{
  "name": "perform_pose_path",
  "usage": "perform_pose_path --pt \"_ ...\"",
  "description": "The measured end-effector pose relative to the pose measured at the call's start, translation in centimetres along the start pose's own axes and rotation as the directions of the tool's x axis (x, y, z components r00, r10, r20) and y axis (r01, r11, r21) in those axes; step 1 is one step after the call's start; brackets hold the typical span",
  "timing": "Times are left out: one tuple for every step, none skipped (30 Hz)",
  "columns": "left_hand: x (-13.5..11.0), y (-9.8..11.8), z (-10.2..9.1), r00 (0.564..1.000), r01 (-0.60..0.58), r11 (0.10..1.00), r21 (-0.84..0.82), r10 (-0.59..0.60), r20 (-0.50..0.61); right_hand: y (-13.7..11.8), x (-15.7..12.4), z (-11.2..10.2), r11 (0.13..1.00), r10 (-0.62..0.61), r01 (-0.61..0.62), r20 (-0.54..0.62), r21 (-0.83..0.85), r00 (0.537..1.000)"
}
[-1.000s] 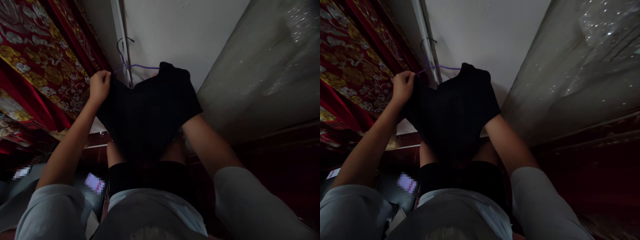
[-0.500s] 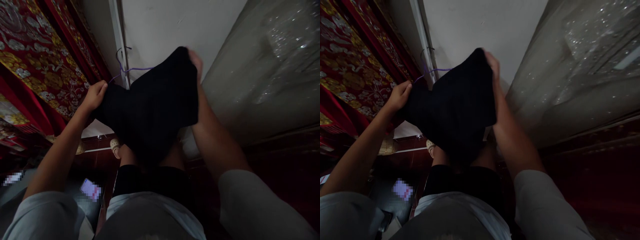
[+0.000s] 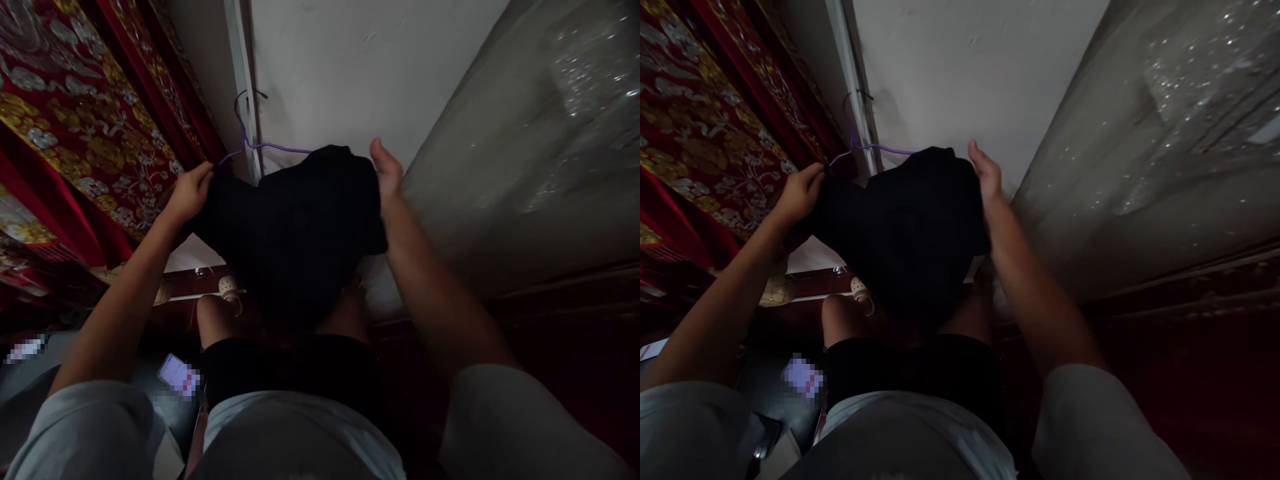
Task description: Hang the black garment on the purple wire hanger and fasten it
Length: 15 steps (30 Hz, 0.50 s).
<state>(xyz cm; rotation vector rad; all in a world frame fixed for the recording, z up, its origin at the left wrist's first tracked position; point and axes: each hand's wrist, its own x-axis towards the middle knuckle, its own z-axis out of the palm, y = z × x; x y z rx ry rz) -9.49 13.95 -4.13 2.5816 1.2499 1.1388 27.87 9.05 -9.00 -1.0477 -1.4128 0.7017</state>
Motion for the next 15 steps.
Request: perform_pose_path --pt "0.1 -0.1 -0.2 1.000 -0.007 1.000 -0.002 0.007 0.006 -0.2 -0.4 -0.5 0.994 0.070 -0.072 0.028 0.078 0.997" --pt "0.2 -0.3 -0.5 1.000 -0.009 1.000 -0.007 0.009 0.015 -0.5 -0.8 -1.1 0.982 0.113 -0.118 0.043 0.150 0.993" --pt "0.4 -0.4 -0.8 1.000 -0.007 1.000 -0.006 0.007 0.025 -0.8 -1.2 -1.7 0.972 0.119 -0.125 0.038 0.201 0.992" --pt "0.5 -0.5 -1.1 0.999 -0.006 1.000 0.005 0.006 0.035 -1.3 -1.5 -2.3 0.976 0.087 -0.086 0.001 0.202 0.996" --pt "0.7 -0.5 -1.3 0.999 -0.009 1.000 0.026 0.007 0.045 -1.9 -1.9 -2.9 0.984 0.035 -0.025 -0.052 0.177 0.998" --pt "0.8 -0.6 -1.6 0.998 -0.015 0.998 0.055 0.012 0.057 -2.6 -2.2 -3.6 0.989 -0.018 0.032 -0.097 0.141 0.995" --pt "0.9 -0.7 -1.8 0.997 -0.026 0.996 0.088 0.020 0.071 -3.2 -2.3 -4.1 0.992 -0.069 0.081 -0.129 0.096 0.989" --pt "1.0 -0.7 -2.0 0.996 -0.039 0.992 0.122 0.028 0.088 -3.9 -2.4 -4.7 0.991 -0.111 0.119 -0.142 0.052 0.984" --pt "1.1 -0.6 -2.2 0.994 -0.050 0.987 0.153 0.034 0.108 -4.6 -2.3 -5.0 0.987 -0.151 0.158 -0.157 0.032 0.976" --pt "1.1 -0.5 -2.4 0.991 -0.058 0.982 0.179 0.036 0.126 -5.1 -2.1 -5.2 0.980 -0.185 0.194 -0.160 0.046 0.970" --pt "1.2 -0.4 -2.5 0.990 -0.061 0.978 0.198 0.034 0.138 -5.6 -1.7 -5.1 0.970 -0.208 0.223 -0.147 0.096 0.967" --pt "1.1 -0.1 -2.6 0.989 -0.065 0.975 0.211 0.035 0.144 -6.0 -1.1 -4.7 0.958 -0.223 0.242 -0.130 0.154 0.966" --pt "1.1 0.2 -2.7 0.989 -0.066 0.974 0.218 0.035 0.145 -6.3 -0.4 -4.1 0.941 -0.232 0.249 -0.102 0.231 0.967" --pt "1.0 0.6 -2.7 0.989 -0.066 0.973 0.220 0.035 0.140 -6.5 0.3 -3.3 0.914 -0.236 0.244 -0.063 0.325 0.970" --pt "0.8 1.0 -2.7 0.991 -0.062 0.975 0.215 0.034 0.132 -6.7 1.2 -2.4 0.874 -0.239 0.220 -0.012 0.434 0.971"
